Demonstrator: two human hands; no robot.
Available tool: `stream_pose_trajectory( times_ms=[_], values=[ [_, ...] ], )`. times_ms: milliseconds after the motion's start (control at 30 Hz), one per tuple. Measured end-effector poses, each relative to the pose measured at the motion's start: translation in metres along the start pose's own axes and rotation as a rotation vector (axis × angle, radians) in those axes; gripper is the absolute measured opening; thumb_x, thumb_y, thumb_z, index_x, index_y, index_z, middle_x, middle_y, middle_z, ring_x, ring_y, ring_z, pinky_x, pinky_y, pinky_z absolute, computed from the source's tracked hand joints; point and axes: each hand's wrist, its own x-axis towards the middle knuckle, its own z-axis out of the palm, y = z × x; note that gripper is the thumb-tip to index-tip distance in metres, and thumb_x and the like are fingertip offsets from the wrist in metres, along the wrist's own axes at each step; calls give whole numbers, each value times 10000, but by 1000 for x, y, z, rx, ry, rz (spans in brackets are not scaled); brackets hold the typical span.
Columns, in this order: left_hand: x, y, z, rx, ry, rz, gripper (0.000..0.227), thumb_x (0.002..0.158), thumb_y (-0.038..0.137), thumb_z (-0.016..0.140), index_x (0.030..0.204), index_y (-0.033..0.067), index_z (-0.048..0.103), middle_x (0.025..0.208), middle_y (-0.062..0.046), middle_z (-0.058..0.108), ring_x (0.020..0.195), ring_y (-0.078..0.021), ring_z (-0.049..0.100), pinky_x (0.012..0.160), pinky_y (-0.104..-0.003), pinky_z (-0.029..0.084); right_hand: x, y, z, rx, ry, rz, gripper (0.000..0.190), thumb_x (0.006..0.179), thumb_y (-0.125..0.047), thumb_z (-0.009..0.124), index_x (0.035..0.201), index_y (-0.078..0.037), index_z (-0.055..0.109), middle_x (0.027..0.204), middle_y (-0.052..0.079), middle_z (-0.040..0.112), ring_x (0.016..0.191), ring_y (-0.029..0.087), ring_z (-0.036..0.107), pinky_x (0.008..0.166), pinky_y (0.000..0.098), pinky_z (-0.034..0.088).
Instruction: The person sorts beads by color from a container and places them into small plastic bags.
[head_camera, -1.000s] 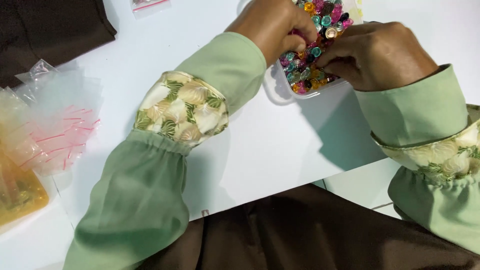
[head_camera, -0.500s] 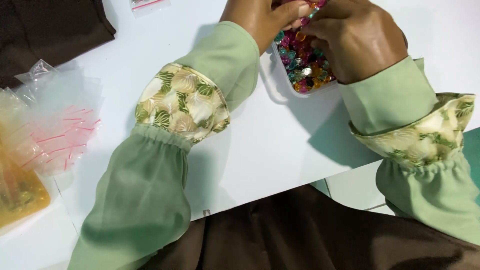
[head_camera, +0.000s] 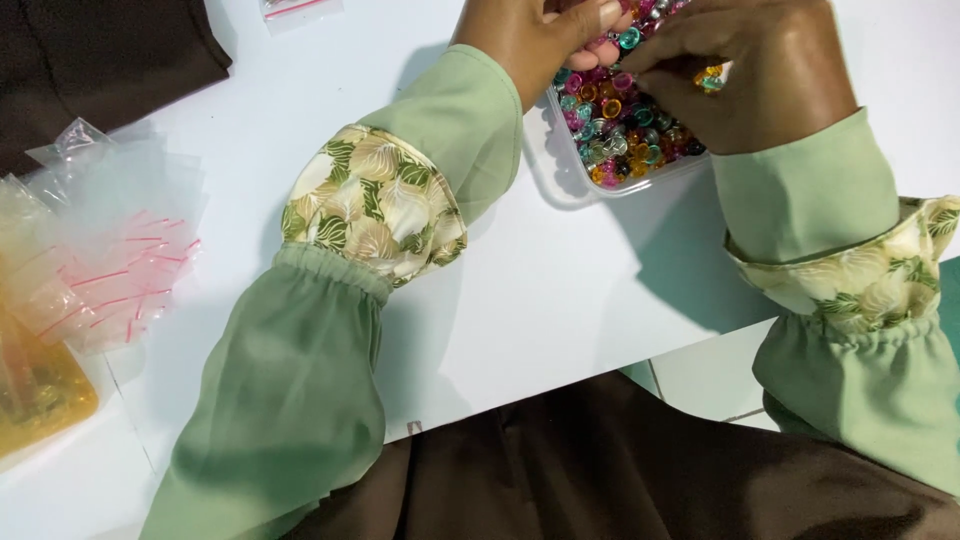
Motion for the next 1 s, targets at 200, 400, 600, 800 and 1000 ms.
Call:
stream_pose_trajectory(
  times_ms=[200, 400, 600, 800, 1000],
  values=[
    [-3, 8, 2, -10, 27, -28, 170, 870, 226, 715, 960, 84, 746, 801, -32, 825, 712, -109, 854, 640, -180, 739, -6, -7, -8, 226, 18, 199, 89, 1156, 156, 789, 1239, 130, 768, 1205, 212, 734, 1045, 256, 681, 968, 352, 611],
    [-12, 1, -4, -190, -3, 69, 220, 935, 130, 730, 1136, 71, 662, 1060, -82, 770, 861, -204, 843, 788, -279, 765, -4, -21, -11, 460, 31, 350, 84, 1240, 80, 700, 1301, 130, 729, 1019, 161, 681, 864, 153, 573, 741, 243, 507],
    [-82, 47, -63, -83, -25, 160, 176, 1016, 95, 688, 1188, 57, 704, 1206, -100, 723, 1120, -196, 726, 920, -309, 687, 30, -92, -7, 307, 48, -33, 129, 1045, 194, 781, 1115, 87, 768, 1090, 233, 760, 987, 320, 735, 903, 383, 583],
    [-156, 32, -141, 575, 71, 379, 168, 1030, -129, 695, 1139, -16, 754, 1099, -162, 736, 992, -256, 714, 881, -334, 611, 63, -122, 91, 284, 27, -293, 84, 1005, 46, 710, 1077, 50, 754, 1008, 200, 726, 902, 374, 657, 774, 464, 576],
    [-187, 16, -164, 538, -21, 371, 238, 1105, 97, 573, 1312, 27, 668, 1302, -196, 676, 1212, -316, 669, 1094, -398, 520, 84, -127, 142, 378, 76, -308, 211, 983, 125, 747, 1168, 28, 716, 1078, 201, 695, 941, 367, 619, 861, 449, 538]
  ],
)
